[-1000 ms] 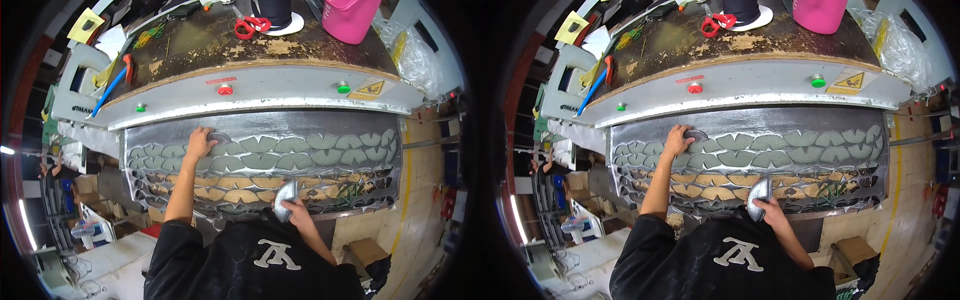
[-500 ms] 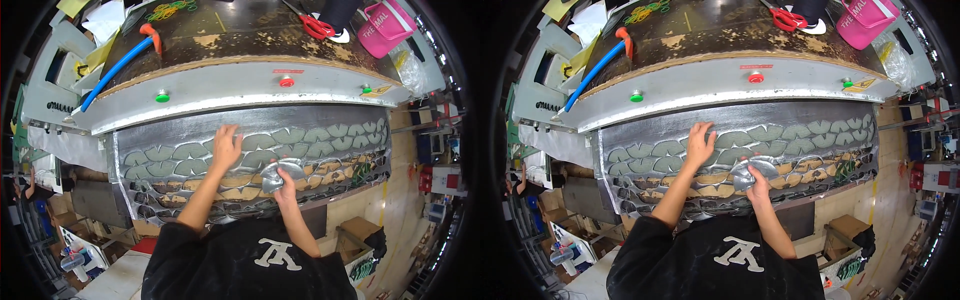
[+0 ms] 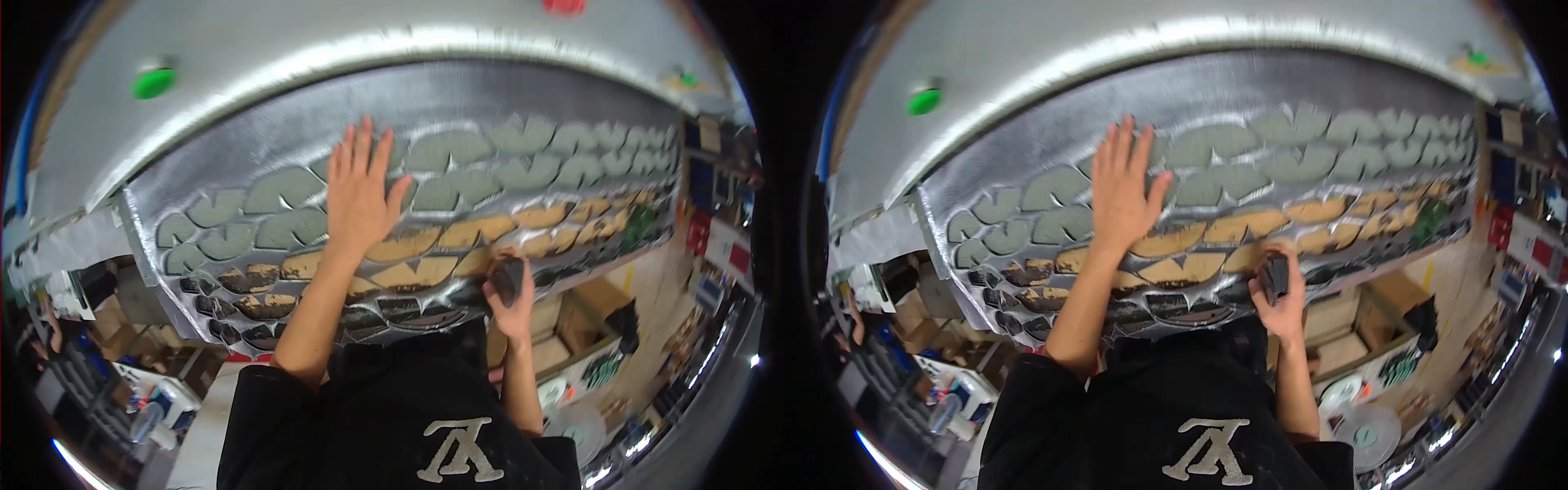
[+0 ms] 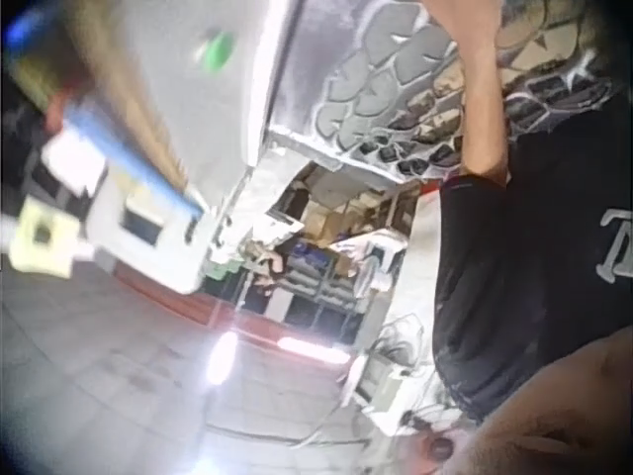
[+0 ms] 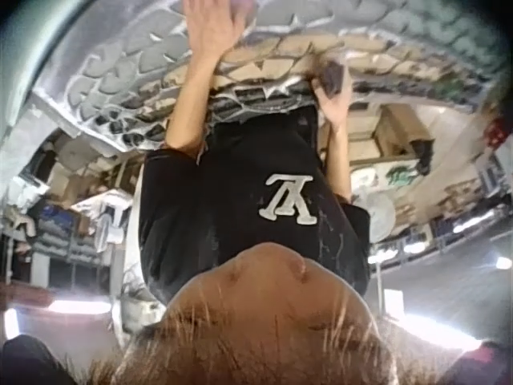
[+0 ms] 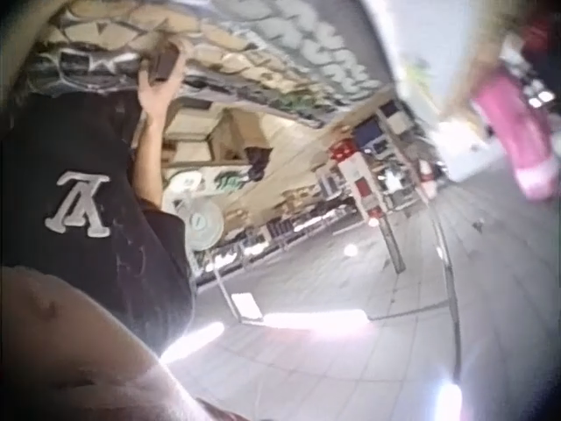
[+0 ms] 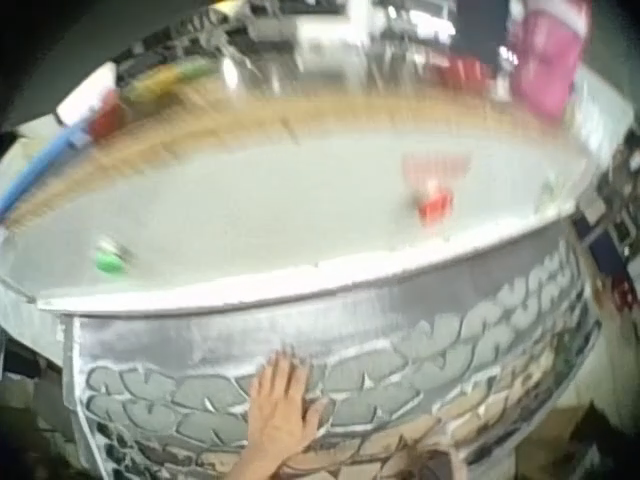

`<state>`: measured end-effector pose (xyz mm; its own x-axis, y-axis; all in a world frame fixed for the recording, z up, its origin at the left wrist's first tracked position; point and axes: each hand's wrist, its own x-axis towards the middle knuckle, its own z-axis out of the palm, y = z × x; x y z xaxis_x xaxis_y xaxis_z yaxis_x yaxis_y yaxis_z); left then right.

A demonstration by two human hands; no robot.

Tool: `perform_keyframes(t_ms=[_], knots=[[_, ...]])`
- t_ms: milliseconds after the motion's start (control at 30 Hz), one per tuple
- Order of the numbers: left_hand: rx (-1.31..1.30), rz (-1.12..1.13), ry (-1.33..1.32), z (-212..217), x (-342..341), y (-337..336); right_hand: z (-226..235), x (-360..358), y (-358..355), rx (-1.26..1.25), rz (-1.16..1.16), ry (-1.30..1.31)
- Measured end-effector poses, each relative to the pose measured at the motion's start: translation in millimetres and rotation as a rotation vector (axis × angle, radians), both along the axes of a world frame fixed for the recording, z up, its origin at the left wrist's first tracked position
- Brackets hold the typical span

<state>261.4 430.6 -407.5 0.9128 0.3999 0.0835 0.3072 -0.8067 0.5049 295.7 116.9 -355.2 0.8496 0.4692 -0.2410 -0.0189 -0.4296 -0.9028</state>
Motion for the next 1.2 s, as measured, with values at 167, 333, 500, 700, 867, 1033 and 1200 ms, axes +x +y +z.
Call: perform_keyframes(t_ms=[167, 333, 500, 700, 867, 1033, 1200], knots=[[0.094, 0.013, 0.036, -15, 5, -9, -21, -25, -18, 0.199, -0.186, -0.057], [0.15, 0.012, 0.104, -18, 0, -17, -23, -22, -29, 0.227, -0.097, -0.04], [0.185, -0.002, 0.108, -18, -1, -18, -32, -11, -37, 0.518, -0.037, -0.039], [0.217, 0.021, 0.09, 1, 1, -14, -27, 7, -50, 0.763, 0.102, 0.207], [-0.056, 0.144, -0.04, 31, 9, -73, -22, 19, -57, 1.021, 0.02, 0.346], [-1.163, -0.265, -0.229, 125, 4, -166, 36, 57, 3, 1.148, 0.006, 0.359], [-0.866, -0.203, -0.45, 200, 37, -118, 111, 127, 73, 0.926, 0.346, -0.15]])
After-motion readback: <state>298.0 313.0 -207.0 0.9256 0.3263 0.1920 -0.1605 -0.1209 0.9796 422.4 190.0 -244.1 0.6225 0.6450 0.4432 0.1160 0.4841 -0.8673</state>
